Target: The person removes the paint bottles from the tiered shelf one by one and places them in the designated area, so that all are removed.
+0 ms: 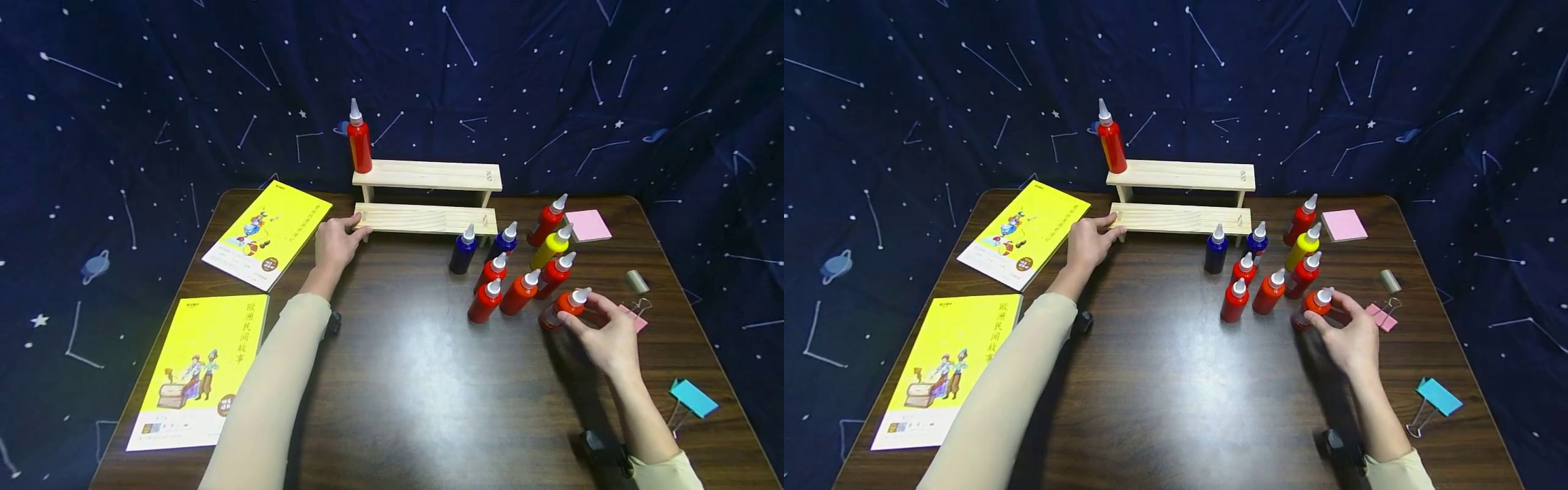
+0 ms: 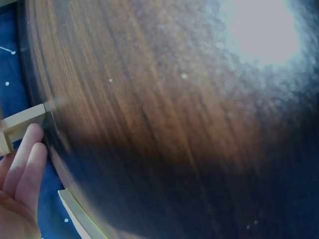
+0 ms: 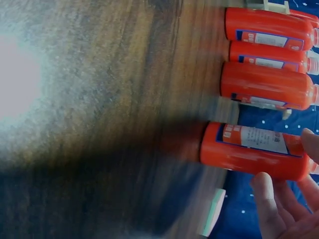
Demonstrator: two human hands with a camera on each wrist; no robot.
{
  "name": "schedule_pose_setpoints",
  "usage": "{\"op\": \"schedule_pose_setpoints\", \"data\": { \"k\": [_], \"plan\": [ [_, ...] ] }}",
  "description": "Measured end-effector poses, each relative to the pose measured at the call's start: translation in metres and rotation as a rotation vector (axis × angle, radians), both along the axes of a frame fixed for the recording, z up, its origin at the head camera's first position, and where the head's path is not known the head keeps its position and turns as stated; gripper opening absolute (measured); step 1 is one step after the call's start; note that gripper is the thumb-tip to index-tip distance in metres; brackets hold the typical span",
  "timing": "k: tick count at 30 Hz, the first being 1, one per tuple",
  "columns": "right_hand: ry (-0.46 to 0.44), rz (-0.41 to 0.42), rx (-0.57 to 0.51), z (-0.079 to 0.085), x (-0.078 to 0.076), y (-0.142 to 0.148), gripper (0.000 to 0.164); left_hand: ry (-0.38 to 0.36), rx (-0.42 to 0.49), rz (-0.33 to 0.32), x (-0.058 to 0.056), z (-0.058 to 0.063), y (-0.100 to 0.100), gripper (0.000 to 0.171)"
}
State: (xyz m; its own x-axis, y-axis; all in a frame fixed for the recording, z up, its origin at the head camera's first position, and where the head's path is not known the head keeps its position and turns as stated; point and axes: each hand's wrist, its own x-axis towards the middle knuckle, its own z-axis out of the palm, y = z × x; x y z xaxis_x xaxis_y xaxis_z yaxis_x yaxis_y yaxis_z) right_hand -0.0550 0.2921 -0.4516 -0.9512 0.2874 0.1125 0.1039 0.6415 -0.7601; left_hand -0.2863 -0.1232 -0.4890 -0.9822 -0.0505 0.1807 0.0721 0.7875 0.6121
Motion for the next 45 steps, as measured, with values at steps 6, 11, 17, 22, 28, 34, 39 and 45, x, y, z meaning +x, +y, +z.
{"op": "schedule_pose_setpoints", "data": {
  "k": [6,11,17,22,28,34,39,45],
  "plan": [
    [-0.055,-0.03,0.03,0.016,0.002,0.0,0.065,0.01,-0.005,0.0,0.0,-0.001,-0.001,0.052],
    [0.107,-0.204,0.003,0.038,0.004,-0.007,0.058,-0.002,0.003,-0.008,0.001,0.0,0.0,0.051],
    [0.408,-0.168,-0.07,0.074,-0.002,-0.039,0.046,-0.008,0.001,0.001,0.002,-0.001,0.0,0.053],
    [0.453,-0.014,-0.198,0.118,-0.014,-0.093,0.039,-0.005,0.009,-0.009,0.003,-0.002,-0.001,0.053],
    [0.448,0.21,-0.339,0.135,-0.058,-0.156,0.036,-0.006,0.009,-0.003,0.001,-0.001,-0.002,0.053],
    [0.309,0.289,-0.352,0.117,-0.136,-0.199,0.035,-0.002,0.003,-0.011,0.0,-0.002,-0.003,0.052],
    [0.158,0.297,-0.245,0.098,-0.199,-0.225,0.039,0.022,0.004,-0.022,-0.001,-0.003,-0.003,0.052],
    [0.022,0.313,-0.117,0.097,-0.25,-0.25,0.058,0.029,0.016,-0.027,0.001,-0.002,-0.005,0.051]
  ]
}}
